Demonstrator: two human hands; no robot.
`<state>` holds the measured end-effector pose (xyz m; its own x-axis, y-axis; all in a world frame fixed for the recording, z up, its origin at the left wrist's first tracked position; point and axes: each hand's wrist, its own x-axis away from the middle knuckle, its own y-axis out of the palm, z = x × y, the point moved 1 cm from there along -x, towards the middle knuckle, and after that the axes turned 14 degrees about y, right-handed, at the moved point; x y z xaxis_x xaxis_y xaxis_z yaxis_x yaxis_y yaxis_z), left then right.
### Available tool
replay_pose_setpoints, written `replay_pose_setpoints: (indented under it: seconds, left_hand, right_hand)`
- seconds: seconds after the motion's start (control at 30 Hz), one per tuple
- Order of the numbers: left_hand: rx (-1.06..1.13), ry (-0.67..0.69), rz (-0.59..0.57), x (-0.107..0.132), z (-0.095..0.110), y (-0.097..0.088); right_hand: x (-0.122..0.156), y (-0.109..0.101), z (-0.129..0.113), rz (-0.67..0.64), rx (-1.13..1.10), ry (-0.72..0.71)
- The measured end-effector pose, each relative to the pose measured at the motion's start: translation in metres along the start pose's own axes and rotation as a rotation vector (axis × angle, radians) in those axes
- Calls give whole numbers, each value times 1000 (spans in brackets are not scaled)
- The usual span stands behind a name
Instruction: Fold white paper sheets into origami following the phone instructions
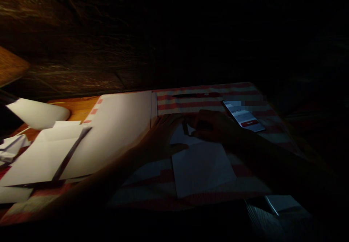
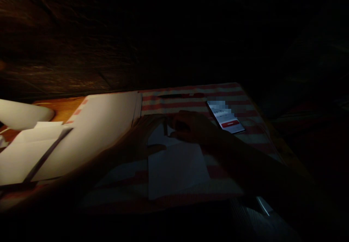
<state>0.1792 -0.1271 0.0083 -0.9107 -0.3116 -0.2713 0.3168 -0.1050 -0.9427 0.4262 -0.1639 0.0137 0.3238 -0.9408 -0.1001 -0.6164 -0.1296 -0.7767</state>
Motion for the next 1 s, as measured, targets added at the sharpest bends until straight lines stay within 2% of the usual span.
replay_pose_setpoints:
  seconds: [0.1,0.43,1.0]
  left_hand:
    - [-23,1,-31,0,0,1]
    - [-71,10,-101,-2,5,2]
    - [-27,51,-35,1,2,3]
  right_hand:
    - [0,0,0,12,-14,51]
    - [0,4,5,23,-15,0]
    - [1,-3,3,-57,56,-39]
